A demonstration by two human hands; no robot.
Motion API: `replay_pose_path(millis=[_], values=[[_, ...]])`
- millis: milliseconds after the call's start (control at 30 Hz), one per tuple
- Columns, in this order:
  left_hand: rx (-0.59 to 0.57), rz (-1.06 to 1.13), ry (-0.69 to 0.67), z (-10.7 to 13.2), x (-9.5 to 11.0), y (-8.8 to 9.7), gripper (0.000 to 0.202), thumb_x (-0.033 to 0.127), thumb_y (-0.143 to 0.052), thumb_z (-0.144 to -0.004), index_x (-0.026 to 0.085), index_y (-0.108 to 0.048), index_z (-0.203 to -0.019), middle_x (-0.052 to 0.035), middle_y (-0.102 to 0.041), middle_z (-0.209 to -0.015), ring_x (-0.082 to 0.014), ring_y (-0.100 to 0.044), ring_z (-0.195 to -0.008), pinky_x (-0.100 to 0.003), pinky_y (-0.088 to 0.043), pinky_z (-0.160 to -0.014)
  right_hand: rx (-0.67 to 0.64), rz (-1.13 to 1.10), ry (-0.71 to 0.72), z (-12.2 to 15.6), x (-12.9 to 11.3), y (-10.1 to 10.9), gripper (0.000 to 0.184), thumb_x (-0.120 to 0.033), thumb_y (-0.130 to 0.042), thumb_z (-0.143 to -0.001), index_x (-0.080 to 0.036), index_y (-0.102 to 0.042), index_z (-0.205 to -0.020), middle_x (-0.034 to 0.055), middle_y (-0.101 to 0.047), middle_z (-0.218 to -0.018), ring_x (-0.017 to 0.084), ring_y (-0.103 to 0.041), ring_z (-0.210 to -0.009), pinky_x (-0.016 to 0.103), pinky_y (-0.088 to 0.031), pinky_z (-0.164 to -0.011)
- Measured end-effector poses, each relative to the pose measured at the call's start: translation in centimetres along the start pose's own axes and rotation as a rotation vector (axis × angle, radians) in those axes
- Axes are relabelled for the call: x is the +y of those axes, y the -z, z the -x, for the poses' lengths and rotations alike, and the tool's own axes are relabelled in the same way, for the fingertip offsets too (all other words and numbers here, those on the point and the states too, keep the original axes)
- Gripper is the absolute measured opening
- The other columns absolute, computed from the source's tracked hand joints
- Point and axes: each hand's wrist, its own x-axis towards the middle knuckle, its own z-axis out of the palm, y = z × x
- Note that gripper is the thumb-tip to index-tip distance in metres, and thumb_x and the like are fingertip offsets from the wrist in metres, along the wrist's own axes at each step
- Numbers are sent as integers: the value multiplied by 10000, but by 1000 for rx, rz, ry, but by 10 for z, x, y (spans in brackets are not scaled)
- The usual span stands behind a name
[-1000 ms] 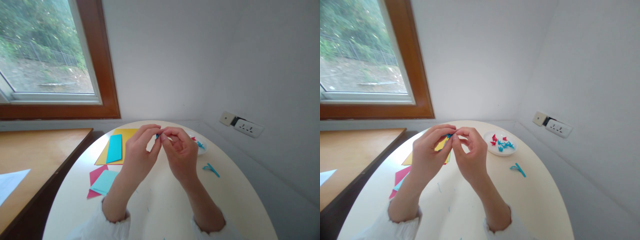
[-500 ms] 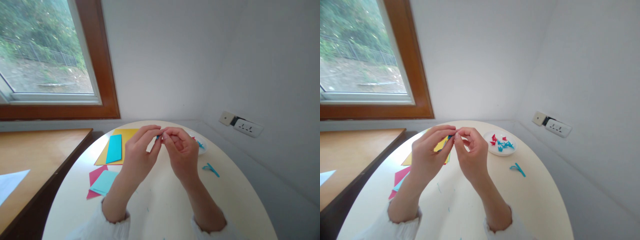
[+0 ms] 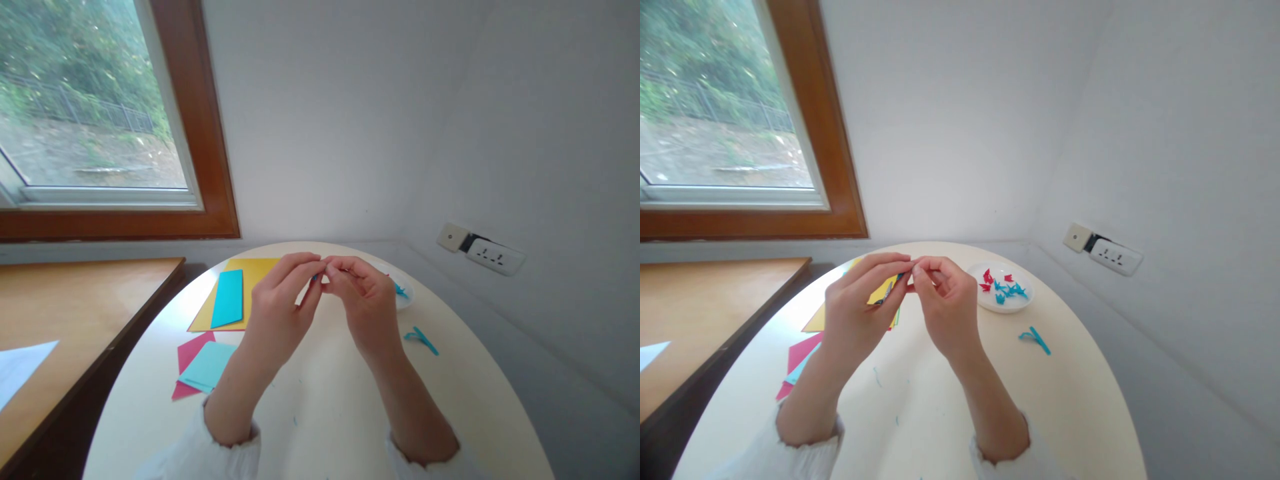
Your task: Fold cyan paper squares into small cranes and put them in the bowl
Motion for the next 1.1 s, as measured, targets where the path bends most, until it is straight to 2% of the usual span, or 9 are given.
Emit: replay_pose_path(millis=[300,1100], values=[[-50,11,17,0,-2,3,163,67,-531,-776,183,-637,-818,-43,-690,-848,-134,-647,-781,-242,-537,-704,-45,-143,-132,-3,4,5,154,-309,-676,-653,-161,-640,-675,10,-663,-729,126,-625,-672,291,-590,-610],[-38,13,22,0,-3,3,127,86,-534,-786,169,-628,-806,-39,-687,-820,-123,-641,-762,-224,-515,-700,-109,-275,-194,-6,8,8,101,-256,-692,-655,-162,-660,-671,-12,-660,-661,112,-623,-632,307,-592,-639]])
